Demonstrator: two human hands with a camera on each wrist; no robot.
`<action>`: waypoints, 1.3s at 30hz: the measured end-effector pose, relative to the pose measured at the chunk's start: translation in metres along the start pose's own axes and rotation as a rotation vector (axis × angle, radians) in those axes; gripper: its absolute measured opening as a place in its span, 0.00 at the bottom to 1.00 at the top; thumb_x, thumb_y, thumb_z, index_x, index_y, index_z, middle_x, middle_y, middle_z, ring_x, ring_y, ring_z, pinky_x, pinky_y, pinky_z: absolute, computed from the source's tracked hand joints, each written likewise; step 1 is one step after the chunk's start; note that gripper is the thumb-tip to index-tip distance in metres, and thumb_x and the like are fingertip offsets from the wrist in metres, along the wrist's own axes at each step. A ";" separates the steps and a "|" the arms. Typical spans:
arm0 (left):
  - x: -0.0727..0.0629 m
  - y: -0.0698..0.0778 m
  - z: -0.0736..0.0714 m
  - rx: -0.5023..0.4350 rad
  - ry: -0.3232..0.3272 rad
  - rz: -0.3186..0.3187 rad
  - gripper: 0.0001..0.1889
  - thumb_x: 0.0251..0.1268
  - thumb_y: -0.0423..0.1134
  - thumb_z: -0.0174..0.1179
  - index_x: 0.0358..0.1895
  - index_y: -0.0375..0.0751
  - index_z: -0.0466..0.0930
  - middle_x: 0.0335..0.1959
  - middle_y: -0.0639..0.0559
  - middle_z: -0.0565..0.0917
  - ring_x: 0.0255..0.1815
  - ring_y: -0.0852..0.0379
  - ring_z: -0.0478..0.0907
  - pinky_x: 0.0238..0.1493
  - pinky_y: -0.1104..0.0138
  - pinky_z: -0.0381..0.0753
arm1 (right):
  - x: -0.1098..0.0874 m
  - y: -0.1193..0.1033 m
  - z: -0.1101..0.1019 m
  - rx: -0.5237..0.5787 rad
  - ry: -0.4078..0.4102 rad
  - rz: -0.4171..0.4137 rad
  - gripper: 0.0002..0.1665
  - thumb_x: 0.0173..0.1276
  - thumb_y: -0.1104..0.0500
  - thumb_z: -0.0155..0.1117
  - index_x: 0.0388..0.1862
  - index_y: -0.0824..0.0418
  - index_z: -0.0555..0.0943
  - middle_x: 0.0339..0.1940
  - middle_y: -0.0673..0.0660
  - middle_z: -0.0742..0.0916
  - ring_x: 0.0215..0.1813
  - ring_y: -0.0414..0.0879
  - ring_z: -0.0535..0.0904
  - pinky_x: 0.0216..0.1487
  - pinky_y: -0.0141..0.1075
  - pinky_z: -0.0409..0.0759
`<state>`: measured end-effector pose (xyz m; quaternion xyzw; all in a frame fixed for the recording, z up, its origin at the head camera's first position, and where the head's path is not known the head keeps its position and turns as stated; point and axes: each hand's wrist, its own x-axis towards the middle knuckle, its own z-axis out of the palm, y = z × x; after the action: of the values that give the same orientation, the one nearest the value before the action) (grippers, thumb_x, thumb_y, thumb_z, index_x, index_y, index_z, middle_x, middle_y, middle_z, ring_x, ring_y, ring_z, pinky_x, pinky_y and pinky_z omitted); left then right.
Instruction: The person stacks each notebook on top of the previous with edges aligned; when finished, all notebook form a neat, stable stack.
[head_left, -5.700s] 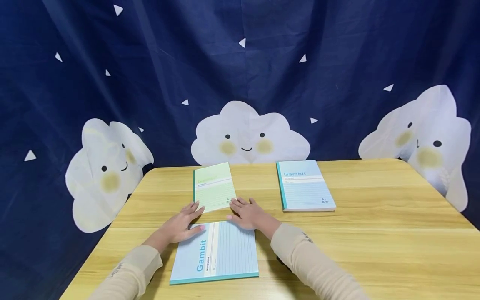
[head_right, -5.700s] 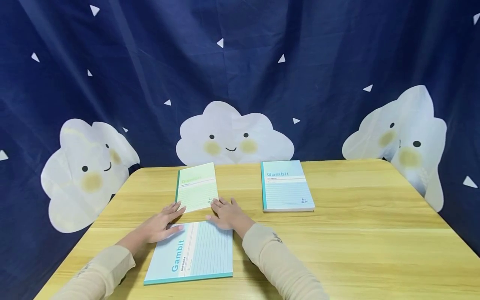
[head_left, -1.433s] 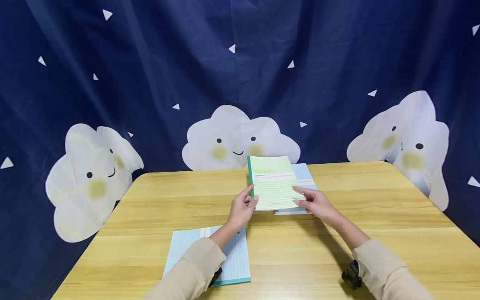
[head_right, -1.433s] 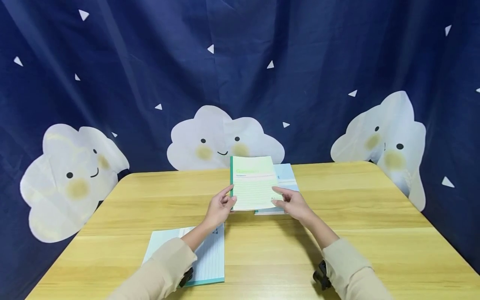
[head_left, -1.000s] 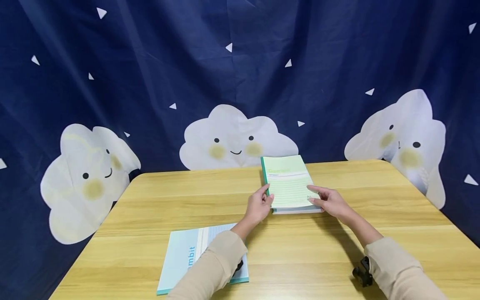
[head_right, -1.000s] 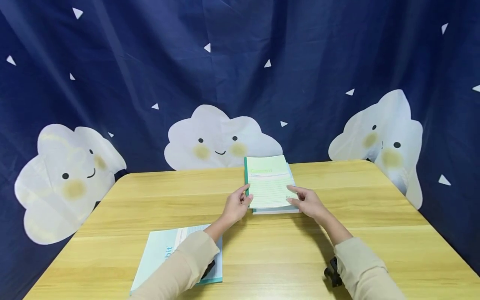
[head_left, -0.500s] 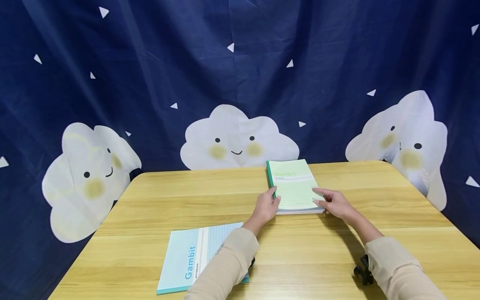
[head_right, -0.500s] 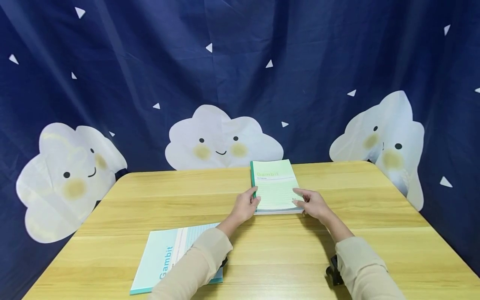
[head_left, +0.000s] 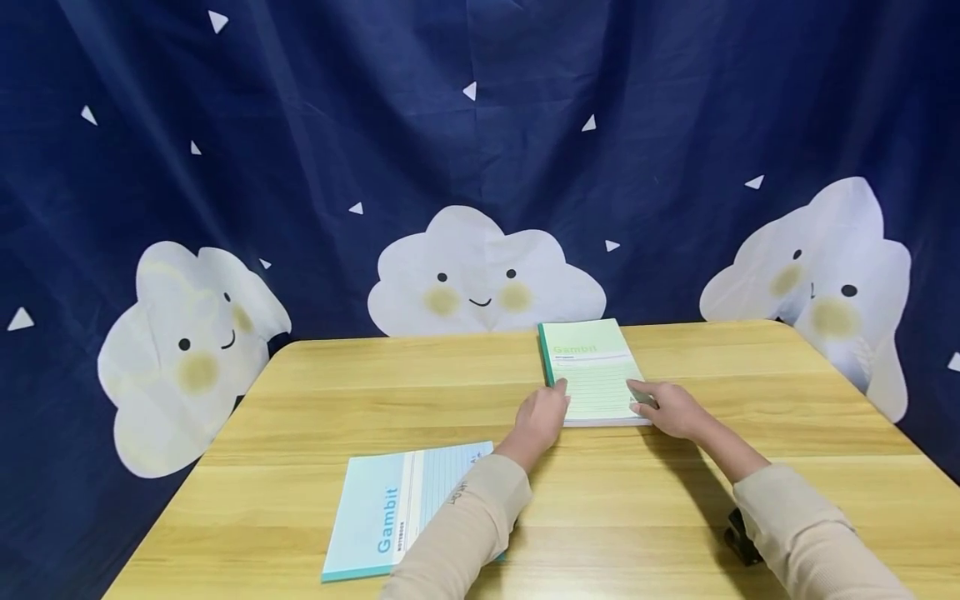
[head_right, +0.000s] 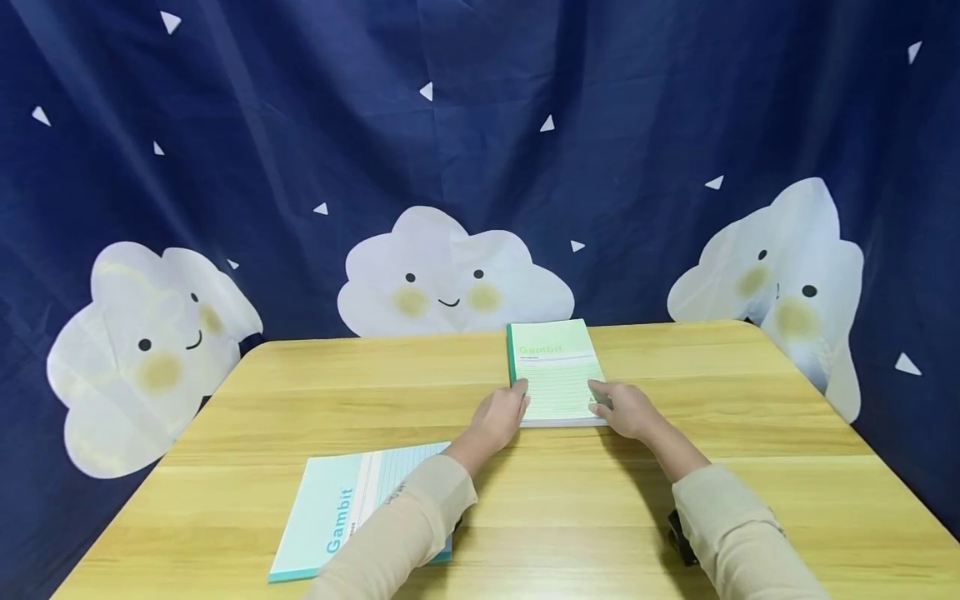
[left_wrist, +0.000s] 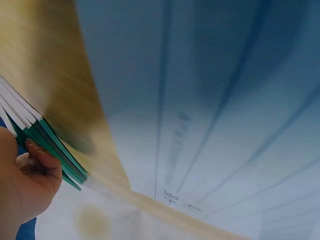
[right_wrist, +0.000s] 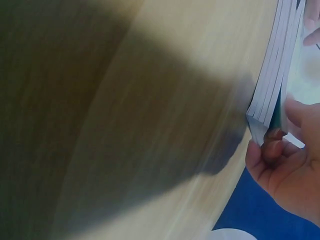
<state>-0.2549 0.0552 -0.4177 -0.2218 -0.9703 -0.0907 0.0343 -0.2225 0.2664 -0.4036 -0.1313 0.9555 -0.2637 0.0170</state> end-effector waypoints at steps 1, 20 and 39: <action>0.000 0.000 0.000 0.043 0.005 0.010 0.18 0.71 0.44 0.47 0.58 0.41 0.69 0.33 0.48 0.84 0.29 0.58 0.82 0.24 0.73 0.77 | 0.000 -0.001 0.000 -0.041 -0.001 -0.017 0.27 0.67 0.63 0.55 0.62 0.75 0.67 0.26 0.65 0.81 0.17 0.39 0.61 0.26 0.33 0.65; -0.007 -0.008 -0.004 0.195 -0.083 0.078 0.26 0.75 0.50 0.37 0.70 0.43 0.56 0.24 0.53 0.80 0.21 0.61 0.75 0.20 0.73 0.74 | -0.008 -0.008 0.010 -0.330 0.123 -0.059 0.25 0.66 0.57 0.57 0.59 0.71 0.72 0.29 0.63 0.80 0.25 0.51 0.74 0.24 0.41 0.72; -0.074 -0.092 -0.034 -0.132 0.092 0.222 0.29 0.72 0.48 0.40 0.72 0.40 0.51 0.71 0.35 0.56 0.71 0.38 0.54 0.70 0.45 0.53 | -0.018 -0.057 0.042 -0.456 0.151 -0.433 0.39 0.64 0.44 0.56 0.68 0.63 0.64 0.68 0.68 0.68 0.66 0.64 0.65 0.64 0.60 0.62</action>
<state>-0.2275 -0.0643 -0.4075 -0.3250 -0.9291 -0.1602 0.0740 -0.1870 0.2031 -0.4109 -0.3119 0.9384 -0.0493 -0.1403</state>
